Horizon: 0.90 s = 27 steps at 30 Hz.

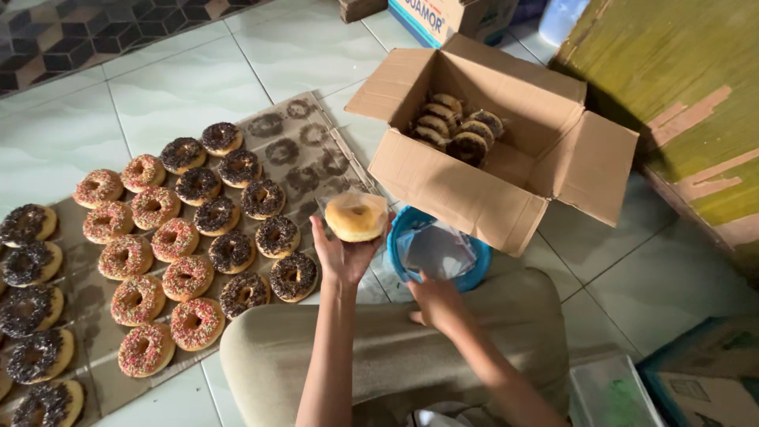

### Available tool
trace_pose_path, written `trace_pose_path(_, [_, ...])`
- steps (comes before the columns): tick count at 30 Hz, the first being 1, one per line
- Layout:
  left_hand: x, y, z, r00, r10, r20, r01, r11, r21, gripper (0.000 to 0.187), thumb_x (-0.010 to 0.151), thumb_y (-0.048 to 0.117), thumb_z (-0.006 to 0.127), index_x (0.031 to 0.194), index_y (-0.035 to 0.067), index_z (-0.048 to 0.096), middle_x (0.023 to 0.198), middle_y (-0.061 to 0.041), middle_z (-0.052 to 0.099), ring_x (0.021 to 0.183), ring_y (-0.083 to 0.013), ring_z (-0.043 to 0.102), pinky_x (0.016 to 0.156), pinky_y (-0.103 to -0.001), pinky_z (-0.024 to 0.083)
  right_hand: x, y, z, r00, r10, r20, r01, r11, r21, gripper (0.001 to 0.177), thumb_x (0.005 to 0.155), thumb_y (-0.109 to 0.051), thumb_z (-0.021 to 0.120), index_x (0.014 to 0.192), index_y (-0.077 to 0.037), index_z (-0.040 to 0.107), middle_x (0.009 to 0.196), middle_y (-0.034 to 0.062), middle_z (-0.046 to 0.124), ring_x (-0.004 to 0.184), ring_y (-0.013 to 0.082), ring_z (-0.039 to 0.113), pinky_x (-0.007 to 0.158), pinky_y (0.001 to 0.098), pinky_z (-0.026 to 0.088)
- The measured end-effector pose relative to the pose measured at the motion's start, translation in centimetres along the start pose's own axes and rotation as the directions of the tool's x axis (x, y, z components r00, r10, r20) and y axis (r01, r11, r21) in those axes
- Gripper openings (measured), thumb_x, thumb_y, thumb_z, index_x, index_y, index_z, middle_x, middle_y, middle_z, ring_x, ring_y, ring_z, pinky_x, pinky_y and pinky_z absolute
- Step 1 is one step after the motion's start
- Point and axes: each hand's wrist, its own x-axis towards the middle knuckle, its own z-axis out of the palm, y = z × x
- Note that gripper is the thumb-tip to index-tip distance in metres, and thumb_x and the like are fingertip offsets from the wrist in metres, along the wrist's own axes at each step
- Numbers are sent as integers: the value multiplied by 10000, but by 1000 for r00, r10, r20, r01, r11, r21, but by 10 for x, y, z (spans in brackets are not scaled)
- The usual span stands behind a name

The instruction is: The person sits on the floor and individually places donuts into clear plastic bags, then puts the sealed bags into a cardboard box. The donuts are arranged on a patterned mat, and the person handles them one at a time throughout the clip.

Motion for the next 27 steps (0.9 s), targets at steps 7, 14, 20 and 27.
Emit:
trace_pose_path(7, [6,-21,-17,999,-32,27,29,995,95,854,998,689,295,1547,35,314,1500,-354,402,1339,-570,450,1135,-601,400,7,38,-5,826,-230,-515,6,917,-400,141,848,-43,781,860,-24,643,782,94,647,708,232,663,661,327,513])
trace_pose_path(14, [20,-45,-34,999,-37,-31,39,998,47,832,1054,738,296,1499,52,453,1435,-204,550,1299,-378,558,1107,-526,467,24,9,-25,787,-386,-481,236,909,-343,198,890,20,679,1087,-2,665,942,109,696,737,184,678,657,317,539])
trace_pose_path(20, [20,-52,-56,973,-227,38,217,961,170,754,994,711,358,1419,108,511,1352,-187,590,1196,-341,596,995,-559,494,24,-9,-35,714,-556,-425,286,786,-548,104,911,-31,705,984,-46,633,919,104,618,840,245,637,745,328,510])
trace_pose_path(27, [12,-78,-73,978,98,-182,31,800,599,291,1026,281,581,1257,104,575,1195,-73,659,1076,-194,651,932,-414,518,15,13,-54,809,22,-588,35,996,86,60,1007,-60,655,1046,-46,611,898,27,629,761,101,552,663,258,447])
